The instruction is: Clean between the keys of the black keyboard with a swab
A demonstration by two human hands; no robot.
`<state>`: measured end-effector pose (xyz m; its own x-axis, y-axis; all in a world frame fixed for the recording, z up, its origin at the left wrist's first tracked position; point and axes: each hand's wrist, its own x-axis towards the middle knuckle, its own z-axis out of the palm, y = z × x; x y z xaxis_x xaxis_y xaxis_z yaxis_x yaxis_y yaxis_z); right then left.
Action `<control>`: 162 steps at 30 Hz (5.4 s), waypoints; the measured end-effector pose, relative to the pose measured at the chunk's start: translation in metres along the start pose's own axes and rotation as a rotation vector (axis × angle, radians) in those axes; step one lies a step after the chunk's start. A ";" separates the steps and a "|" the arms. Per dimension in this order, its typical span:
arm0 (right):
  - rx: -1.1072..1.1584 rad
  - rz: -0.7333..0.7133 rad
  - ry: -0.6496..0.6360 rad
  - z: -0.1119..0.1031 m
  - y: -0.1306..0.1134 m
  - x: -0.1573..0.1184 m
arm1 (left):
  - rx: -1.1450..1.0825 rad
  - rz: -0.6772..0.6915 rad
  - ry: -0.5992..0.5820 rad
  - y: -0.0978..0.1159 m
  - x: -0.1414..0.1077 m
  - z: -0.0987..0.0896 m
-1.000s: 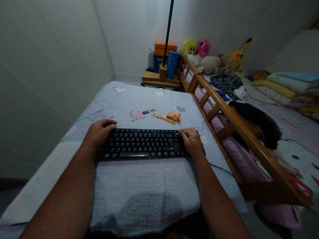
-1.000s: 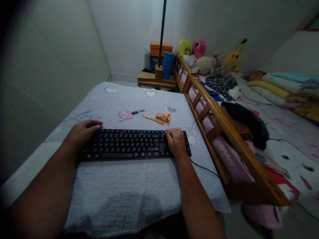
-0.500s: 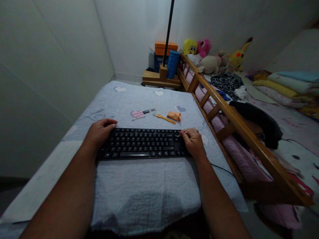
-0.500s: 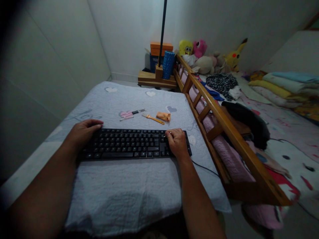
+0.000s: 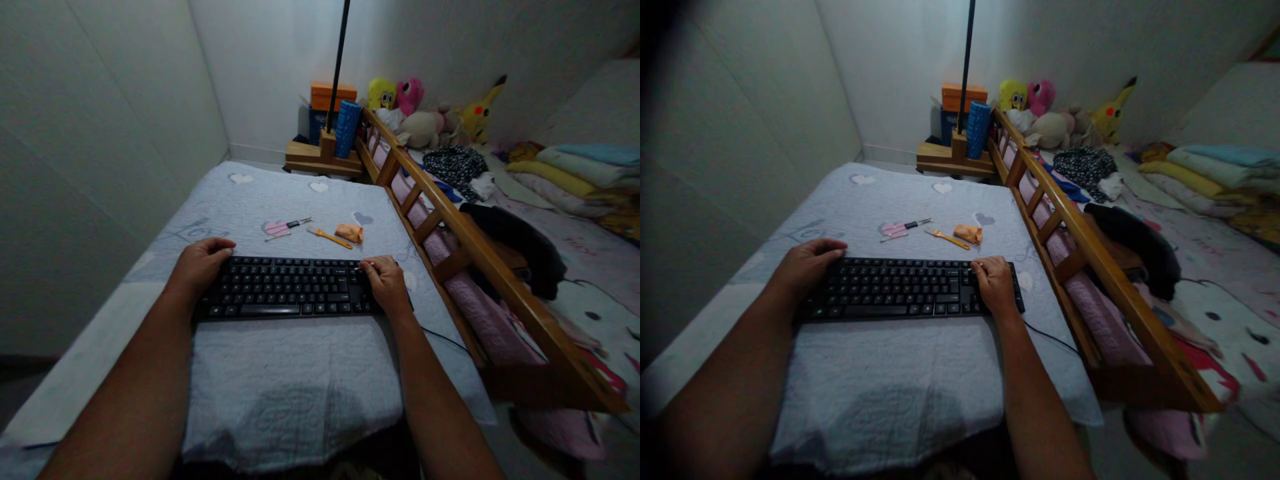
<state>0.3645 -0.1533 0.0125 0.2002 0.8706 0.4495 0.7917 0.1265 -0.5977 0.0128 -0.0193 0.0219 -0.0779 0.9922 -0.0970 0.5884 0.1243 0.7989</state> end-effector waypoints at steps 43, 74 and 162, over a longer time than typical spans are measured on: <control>-0.033 0.045 0.077 -0.007 0.008 -0.002 | -0.039 -0.004 0.005 0.002 -0.001 0.000; -0.051 0.162 0.112 -0.018 0.007 -0.004 | -0.005 0.025 -0.011 -0.009 0.005 0.001; 0.000 0.065 0.028 -0.017 0.002 -0.011 | -0.035 0.010 0.014 -0.002 -0.001 0.000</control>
<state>0.3739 -0.1710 0.0180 0.2671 0.8633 0.4283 0.7766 0.0703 -0.6261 0.0120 -0.0209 0.0208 -0.0832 0.9932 -0.0811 0.5611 0.1139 0.8199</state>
